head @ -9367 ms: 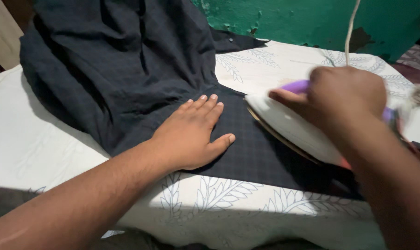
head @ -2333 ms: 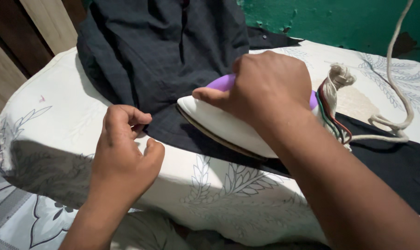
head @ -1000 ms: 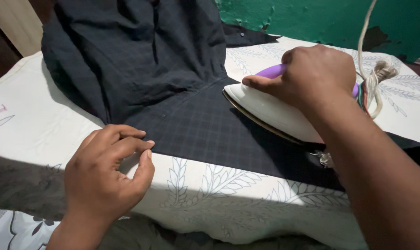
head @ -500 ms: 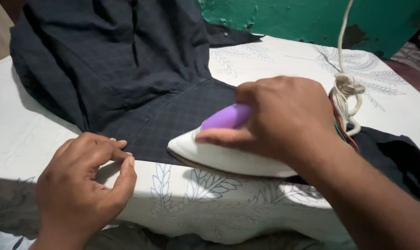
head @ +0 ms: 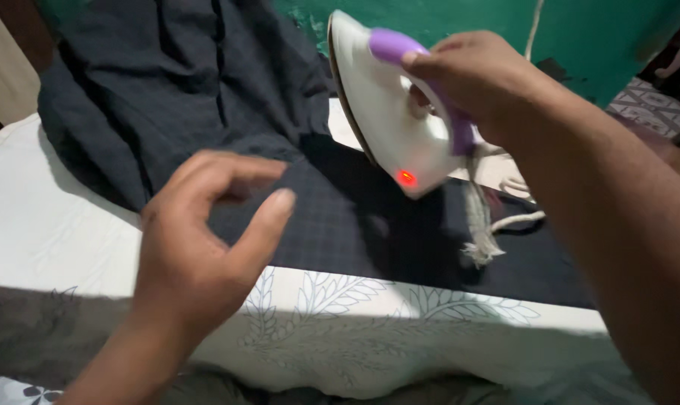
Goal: The person irons a dark-colored shirt laid out on a table. They smooth the fabric with their hands, then use a purple and white iron to press the shirt, moving it back and forth across the surface. The person adjusts the shirt's position and continues ironing different sections.
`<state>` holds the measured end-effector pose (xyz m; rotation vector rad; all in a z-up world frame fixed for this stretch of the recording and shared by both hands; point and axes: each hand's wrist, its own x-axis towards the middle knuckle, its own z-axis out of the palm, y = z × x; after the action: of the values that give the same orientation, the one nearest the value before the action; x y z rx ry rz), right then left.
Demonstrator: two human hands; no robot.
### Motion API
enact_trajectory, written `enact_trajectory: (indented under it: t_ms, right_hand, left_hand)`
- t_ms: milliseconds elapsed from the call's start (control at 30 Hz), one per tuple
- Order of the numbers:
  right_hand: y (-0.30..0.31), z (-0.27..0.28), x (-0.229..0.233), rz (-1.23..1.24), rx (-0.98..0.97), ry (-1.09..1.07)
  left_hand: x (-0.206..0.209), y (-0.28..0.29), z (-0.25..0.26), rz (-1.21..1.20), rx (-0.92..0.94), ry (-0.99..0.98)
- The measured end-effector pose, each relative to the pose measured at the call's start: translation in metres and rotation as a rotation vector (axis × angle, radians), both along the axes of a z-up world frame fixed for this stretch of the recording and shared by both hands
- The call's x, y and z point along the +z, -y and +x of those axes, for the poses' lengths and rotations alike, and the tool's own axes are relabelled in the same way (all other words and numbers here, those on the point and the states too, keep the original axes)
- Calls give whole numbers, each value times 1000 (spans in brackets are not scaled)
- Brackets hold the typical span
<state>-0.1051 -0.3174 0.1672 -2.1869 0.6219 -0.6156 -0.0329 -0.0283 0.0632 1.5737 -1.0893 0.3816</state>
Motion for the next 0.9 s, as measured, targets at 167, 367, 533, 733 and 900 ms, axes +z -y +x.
enact_trajectory:
  t_ms: [167, 367, 533, 733, 900]
  right_hand:
    - [-31, 14, -14, 114, 22, 423]
    - [-81, 23, -66, 379, -18, 749]
    - [-84, 13, -86, 250, 127, 756]
    - [-31, -40, -75, 17, 315, 420]
    - [22, -126, -70, -401, -67, -242]
  left_hand:
    - [35, 85, 26, -94, -416, -164]
    - [58, 148, 45, 116, -701, -531]
    - [69, 158, 32, 347, -274, -485]
    - [66, 179, 50, 358, -215, -469]
    - [74, 188, 83, 275, -137, -393]
